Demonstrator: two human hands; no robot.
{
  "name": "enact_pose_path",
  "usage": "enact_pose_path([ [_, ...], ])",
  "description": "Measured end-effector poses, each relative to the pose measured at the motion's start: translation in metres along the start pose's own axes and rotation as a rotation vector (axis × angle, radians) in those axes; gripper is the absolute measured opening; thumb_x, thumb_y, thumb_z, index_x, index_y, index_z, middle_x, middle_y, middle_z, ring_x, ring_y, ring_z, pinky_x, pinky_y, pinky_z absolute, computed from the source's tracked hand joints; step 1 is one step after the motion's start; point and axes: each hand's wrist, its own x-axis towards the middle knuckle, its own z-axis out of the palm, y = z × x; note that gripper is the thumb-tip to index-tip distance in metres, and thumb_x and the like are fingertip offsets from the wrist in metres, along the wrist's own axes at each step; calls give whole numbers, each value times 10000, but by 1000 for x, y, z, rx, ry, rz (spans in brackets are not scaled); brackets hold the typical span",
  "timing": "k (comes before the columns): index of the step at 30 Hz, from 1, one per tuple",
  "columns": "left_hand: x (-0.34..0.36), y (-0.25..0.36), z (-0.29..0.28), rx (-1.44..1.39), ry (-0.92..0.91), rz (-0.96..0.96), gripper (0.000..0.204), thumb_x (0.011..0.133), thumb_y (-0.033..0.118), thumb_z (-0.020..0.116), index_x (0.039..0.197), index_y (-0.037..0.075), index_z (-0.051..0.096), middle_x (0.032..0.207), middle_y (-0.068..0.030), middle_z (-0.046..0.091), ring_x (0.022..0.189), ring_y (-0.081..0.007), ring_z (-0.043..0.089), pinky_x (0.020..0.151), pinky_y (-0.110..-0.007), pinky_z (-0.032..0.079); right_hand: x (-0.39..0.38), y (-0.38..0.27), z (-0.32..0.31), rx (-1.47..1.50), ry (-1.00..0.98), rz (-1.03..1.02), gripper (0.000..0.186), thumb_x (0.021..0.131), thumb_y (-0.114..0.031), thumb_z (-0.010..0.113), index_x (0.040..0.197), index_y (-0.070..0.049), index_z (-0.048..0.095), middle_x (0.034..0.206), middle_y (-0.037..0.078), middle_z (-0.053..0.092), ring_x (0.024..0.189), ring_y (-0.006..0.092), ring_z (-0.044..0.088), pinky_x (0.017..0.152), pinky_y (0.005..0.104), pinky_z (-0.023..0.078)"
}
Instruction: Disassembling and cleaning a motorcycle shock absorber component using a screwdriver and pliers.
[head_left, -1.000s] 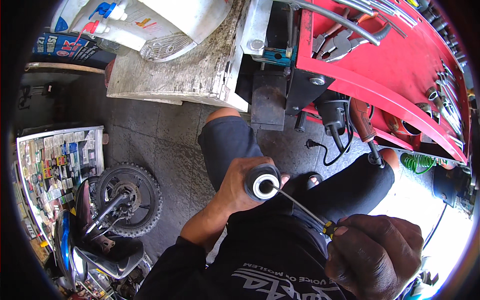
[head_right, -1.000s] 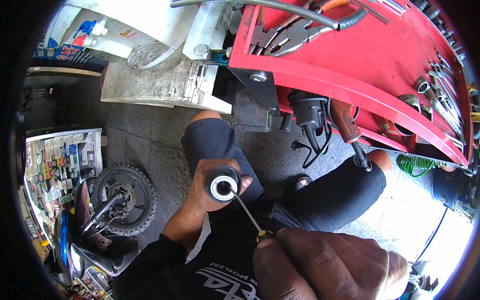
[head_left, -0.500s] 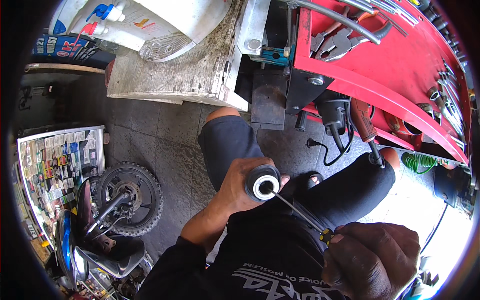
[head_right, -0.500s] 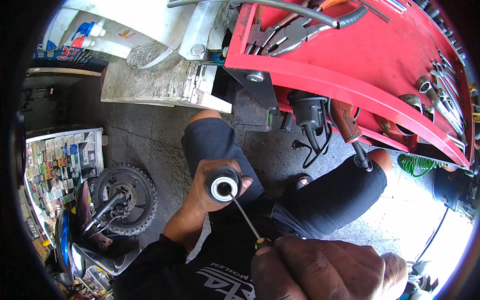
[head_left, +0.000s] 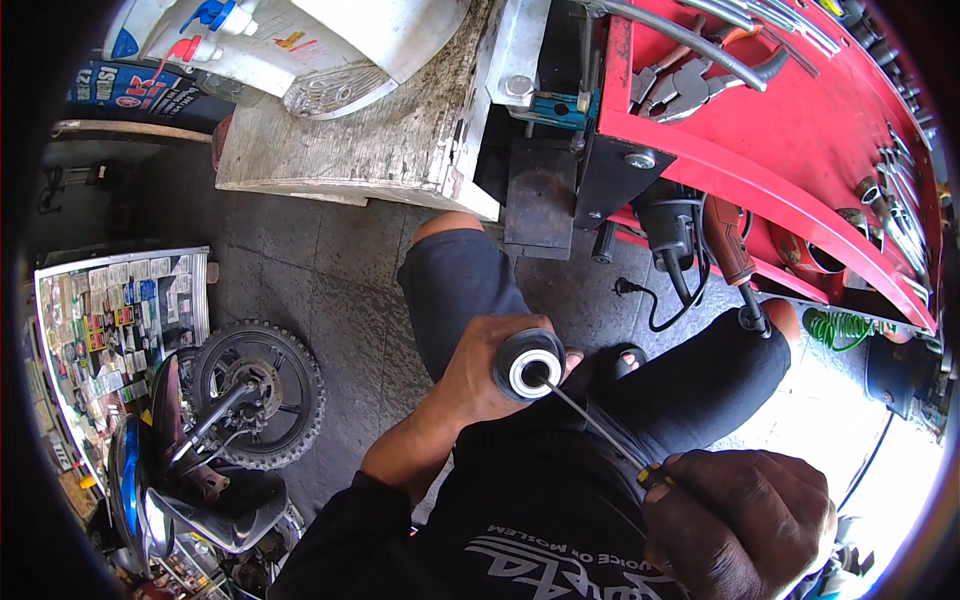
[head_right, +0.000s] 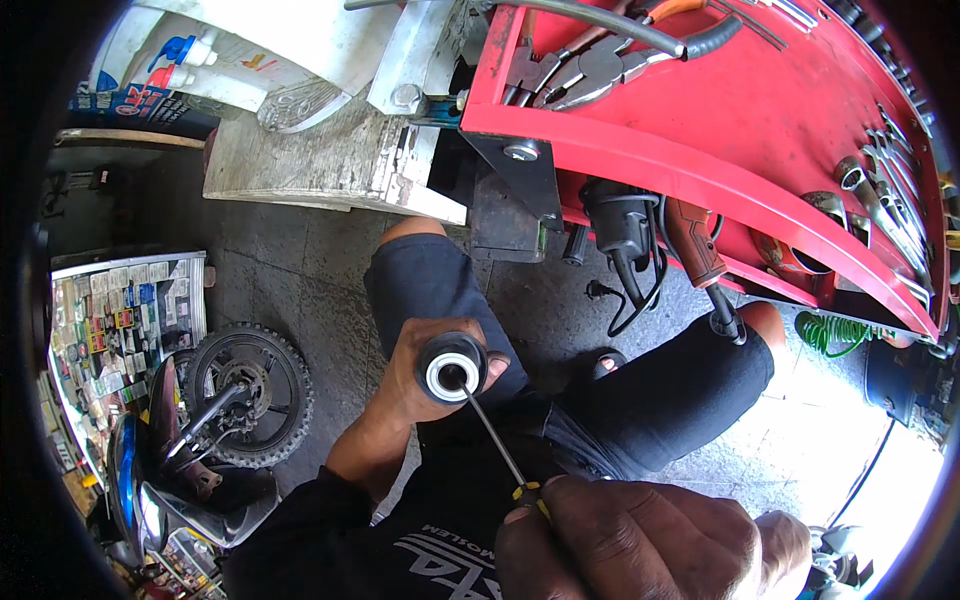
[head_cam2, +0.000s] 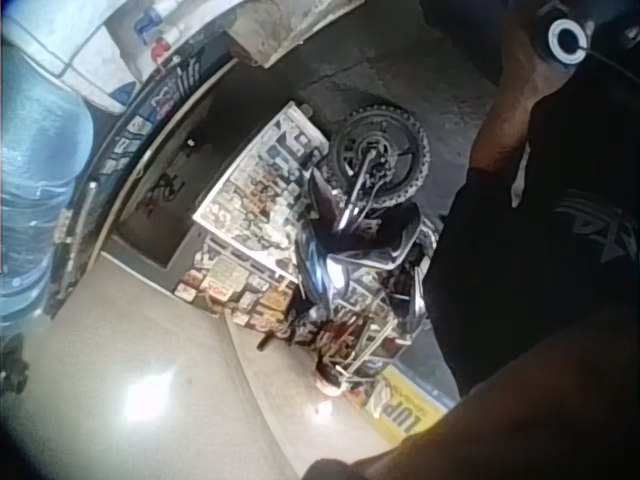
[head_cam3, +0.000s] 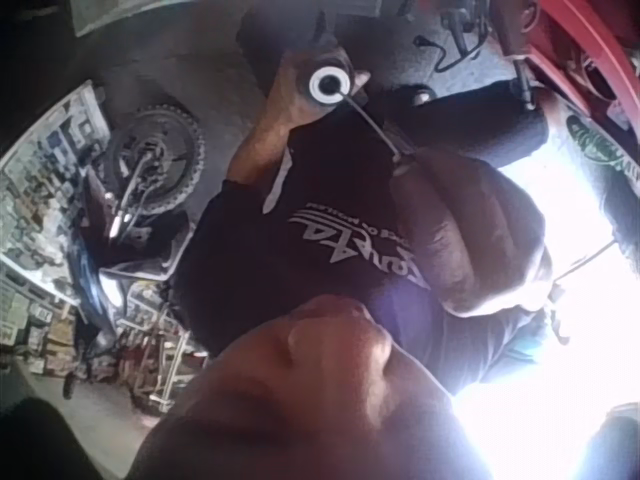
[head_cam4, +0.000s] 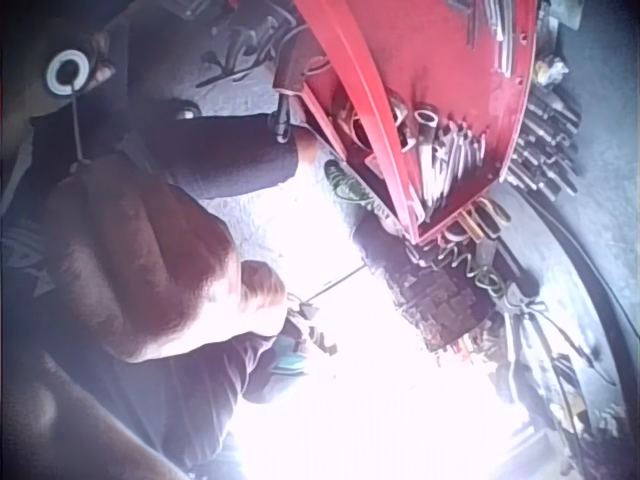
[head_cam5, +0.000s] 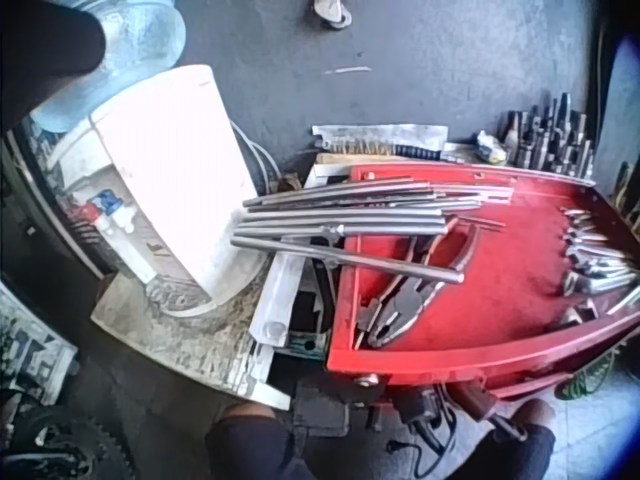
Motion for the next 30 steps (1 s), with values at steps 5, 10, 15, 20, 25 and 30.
enact_pose_path([
  [5, 0, 1, 0, -18, 1, -5, 253, 781, 35, 798, 702, 28, 558, 637, -56, 594, 536, -151, 585, 520, -290, 450, 1, 5, -7, -57, -224, -149, 312, 541, -105, 712, 834, 0, 721, 768, 147, 702, 661, 253, 704, 583, 335, 576],
  [10, -1, 2, 1, -60, 4, -19, 261, 780, 34, 798, 691, 26, 552, 627, -55, 591, 534, -132, 568, 522, -281, 442, -13, 10, 6, 26, -35, -162, 299, 557, -92, 719, 839, 8, 721, 772, 149, 701, 663, 253, 705, 587, 334, 582],
  [15, -1, 3, 2, -63, 0, -28, 263, 782, 36, 797, 684, 19, 553, 625, -63, 595, 531, -123, 553, 523, -280, 437, -14, 9, -2, -50, -128, -176, 286, 580, -67, 729, 857, 4, 726, 773, 141, 700, 645, 253, 703, 550, 311, 576],
  [20, 0, 3, 3, -77, -6, -41, 265, 783, 33, 792, 676, 17, 551, 619, -63, 592, 529, -121, 550, 524, -278, 434, -15, 3, -6, -126, -159, -130, 248, 626, -62, 736, 869, -15, 730, 780, 118, 707, 631, 230, 697, 531, 300, 574],
  [25, 0, 3, 4, -83, 12, -24, 268, 788, 35, 791, 672, 24, 550, 607, -54, 581, 517, -120, 544, 515, -276, 427, -18, 9, -3, -201, -188, -229, 188, 692, -84, 741, 875, -41, 736, 795, 97, 716, 640, 192, 688, 531, 274, 572],
  [30, 0, 3, 5, -87, -2, -23, 268, 789, 40, 796, 677, 28, 552, 611, -53, 581, 513, -123, 544, 511, -274, 424, -13, -5, 1, -274, -68, -122, 190, 719, -112, 742, 906, -76, 746, 832, 68, 724, 662, 155, 673, 524, 242, 558],
])
